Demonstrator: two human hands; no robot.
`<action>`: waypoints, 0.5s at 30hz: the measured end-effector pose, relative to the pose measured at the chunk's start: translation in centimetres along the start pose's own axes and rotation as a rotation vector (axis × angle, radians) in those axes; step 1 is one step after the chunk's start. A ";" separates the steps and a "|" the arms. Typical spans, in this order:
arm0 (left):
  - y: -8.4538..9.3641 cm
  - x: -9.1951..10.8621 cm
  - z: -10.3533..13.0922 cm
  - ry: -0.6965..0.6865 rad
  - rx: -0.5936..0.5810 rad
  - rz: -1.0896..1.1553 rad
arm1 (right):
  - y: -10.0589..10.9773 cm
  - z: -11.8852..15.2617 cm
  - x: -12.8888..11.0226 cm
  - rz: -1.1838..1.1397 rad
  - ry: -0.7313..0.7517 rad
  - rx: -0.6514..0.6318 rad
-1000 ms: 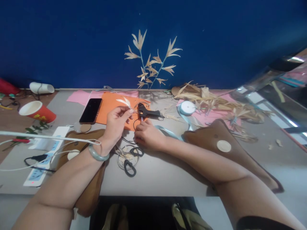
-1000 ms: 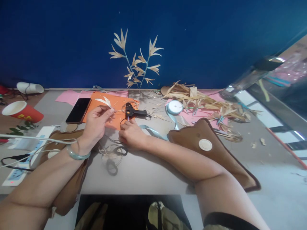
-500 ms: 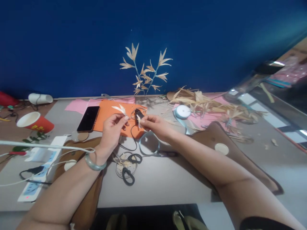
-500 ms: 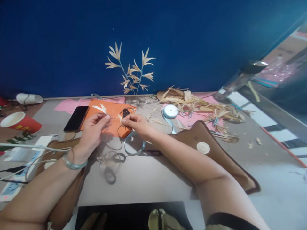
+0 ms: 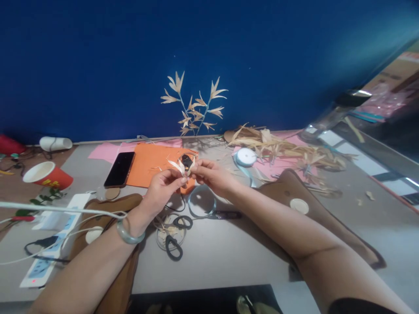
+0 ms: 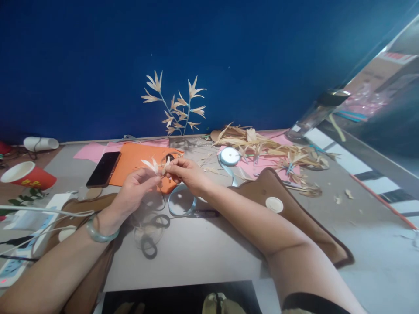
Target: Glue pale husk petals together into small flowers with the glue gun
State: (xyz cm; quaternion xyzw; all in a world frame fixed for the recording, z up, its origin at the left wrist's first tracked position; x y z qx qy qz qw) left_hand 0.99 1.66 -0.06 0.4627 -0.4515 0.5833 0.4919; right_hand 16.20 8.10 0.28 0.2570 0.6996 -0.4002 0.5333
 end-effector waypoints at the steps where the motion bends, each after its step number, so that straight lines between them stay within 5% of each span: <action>1: -0.1 0.1 0.1 -0.003 0.000 -0.006 | -0.1 0.0 -0.1 0.012 0.012 0.003; 15: -0.1 0.9 0.5 -0.064 0.034 -0.093 | -0.3 0.7 -1.1 0.214 0.209 0.086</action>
Point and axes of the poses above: each hand's wrist, its own z-axis away from the middle knuckle, its own y-axis out of the back of the hand, x = y × z, the point moved 2 cm from there along -z, towards the middle knuckle, and after that the axes turned 11 degrees about y, right-handed, at the moved point
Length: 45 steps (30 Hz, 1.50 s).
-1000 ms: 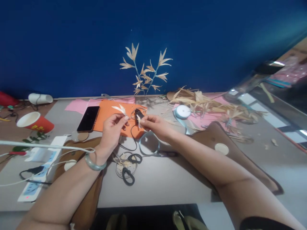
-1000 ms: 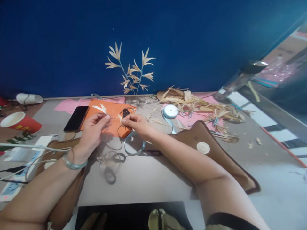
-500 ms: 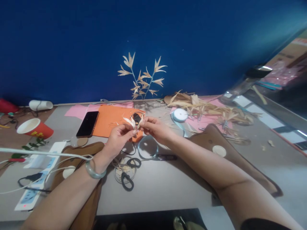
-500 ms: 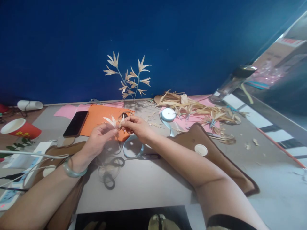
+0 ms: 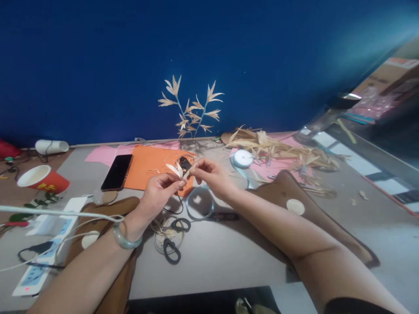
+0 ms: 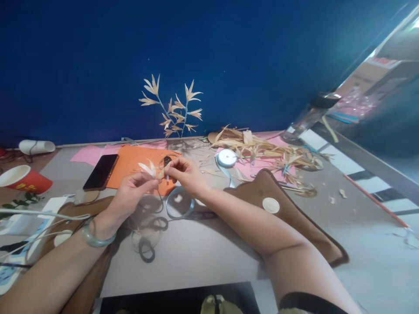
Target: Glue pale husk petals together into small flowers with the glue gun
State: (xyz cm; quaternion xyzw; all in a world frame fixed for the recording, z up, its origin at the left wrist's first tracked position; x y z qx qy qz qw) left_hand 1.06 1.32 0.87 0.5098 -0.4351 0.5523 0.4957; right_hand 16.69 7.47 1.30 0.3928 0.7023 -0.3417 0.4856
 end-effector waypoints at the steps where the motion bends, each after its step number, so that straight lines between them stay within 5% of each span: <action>1: 0.0 0.0 0.0 -0.002 -0.005 -0.002 | 0.0 0.1 -0.1 -0.003 0.011 -0.002; 23: 0.6 0.0 -0.2 -0.074 0.144 0.083 | 0.2 -0.1 -0.5 0.086 0.090 -0.029; 26: 0.9 -0.4 -0.4 -0.105 0.153 0.122 | 0.5 0.1 -0.9 0.296 0.306 -0.016; 31: 1.2 -1.0 -0.5 -0.132 0.179 0.195 | 1.2 1.1 -2.4 0.951 1.110 -0.101; 33: 1.1 -1.0 -0.5 -0.141 0.165 0.214 | 1.2 1.5 -2.4 1.167 1.309 -0.197; 37: 0.9 -0.9 -0.4 -0.129 0.153 0.246 | 1.1 2.0 -1.9 1.386 1.454 -0.296; 45: 0.7 -0.3 -0.2 -0.101 0.143 0.244 | 1.0 2.2 -1.5 1.333 1.412 -0.349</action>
Point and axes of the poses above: each hand's wrist, its own z-axis away from the middle knuckle, its own y-axis out of the back of the hand, x = y × z, the point moved 2 cm from there along -z, towards the middle knuckle, and after that the axes turned 11 degrees about y, right-handed, at the moved point
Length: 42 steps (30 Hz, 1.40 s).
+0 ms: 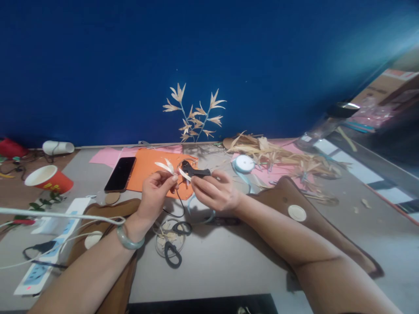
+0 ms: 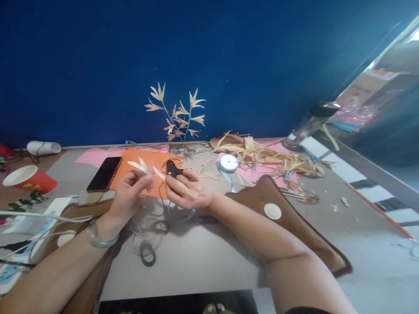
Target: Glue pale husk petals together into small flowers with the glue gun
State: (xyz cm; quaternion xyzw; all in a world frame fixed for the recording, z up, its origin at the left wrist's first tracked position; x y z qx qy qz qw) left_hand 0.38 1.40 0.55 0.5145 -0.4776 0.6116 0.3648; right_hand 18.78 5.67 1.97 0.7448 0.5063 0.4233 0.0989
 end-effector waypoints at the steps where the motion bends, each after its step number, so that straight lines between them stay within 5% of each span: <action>1: 0.0 0.1 0.0 0.002 -0.002 0.001 | -0.1 -0.1 0.0 -0.042 -0.030 0.020; 4: -0.1 0.1 0.2 -0.001 -0.019 0.005 | -0.4 -0.5 0.0 -0.242 -0.278 0.152; 10: 0.1 -0.2 0.2 0.039 -0.076 -0.032 | -2.0 -0.9 -0.1 -0.984 -1.103 0.450; 14: 0.1 -0.4 0.0 0.062 -0.088 -0.020 | -2.9 -0.6 0.0 -1.280 -1.344 0.528; 22: 0.0 -0.1 -0.1 0.022 -0.062 0.004 | -3.4 -0.5 -0.5 -1.433 -1.469 0.396; 35: -0.3 0.5 0.2 0.031 -0.065 -0.181 | -3.0 -0.8 0.0 -1.417 -1.269 0.038; 42: -0.4 0.2 0.3 0.044 -0.033 -0.170 | -2.7 -0.6 0.9 -1.318 -1.402 0.211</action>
Point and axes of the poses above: each hand's wrist, its own z-axis away from the middle knuckle, its own y-axis out of the back of the hand, x = y × z, the point moved 2 cm from there along -z, towards the middle knuckle, and after that the axes turned 11 degrees about y, right-handed, at the moved point
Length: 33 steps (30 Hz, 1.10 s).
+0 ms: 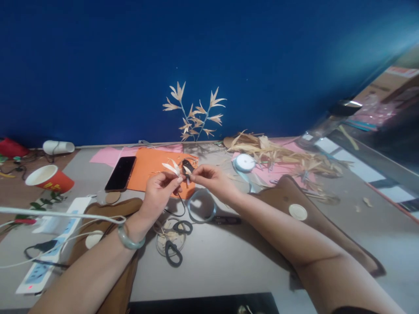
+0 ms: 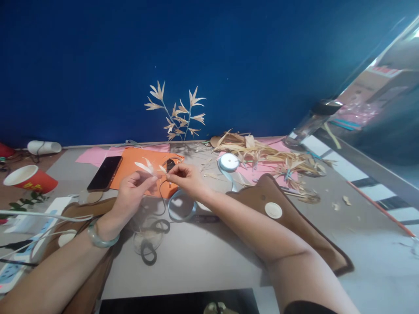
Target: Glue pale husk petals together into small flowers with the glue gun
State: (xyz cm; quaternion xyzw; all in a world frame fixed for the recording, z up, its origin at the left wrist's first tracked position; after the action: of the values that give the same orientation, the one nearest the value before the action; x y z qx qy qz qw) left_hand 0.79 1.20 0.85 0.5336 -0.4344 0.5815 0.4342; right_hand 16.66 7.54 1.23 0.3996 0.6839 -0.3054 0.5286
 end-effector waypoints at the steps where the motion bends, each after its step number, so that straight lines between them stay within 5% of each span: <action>1: -0.1 0.0 0.1 0.006 -0.005 -0.006 | 0.0 0.0 -0.1 -0.007 0.005 0.029; 10: -1.1 -0.2 0.7 0.002 -0.073 -0.003 | -0.5 0.4 -0.8 -0.149 -0.092 0.023; 33: -1.1 -0.8 0.9 0.048 -0.118 0.039 | -0.3 0.8 -1.6 -0.026 0.013 0.061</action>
State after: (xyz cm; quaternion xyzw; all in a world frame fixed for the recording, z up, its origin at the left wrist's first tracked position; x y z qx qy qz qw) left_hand 2.17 0.53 0.11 0.4842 -0.4677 0.5759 0.4638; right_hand 16.93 6.35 2.54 0.4087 0.6827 -0.3305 0.5077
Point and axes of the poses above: each hand's wrist, its own z-axis away from the middle knuckle, its own y-axis out of the back of the hand, x = y × z, the point moved 2 cm from there along -z, towards the middle knuckle, and after that the axes turned 11 degrees about y, right-handed, at the moved point
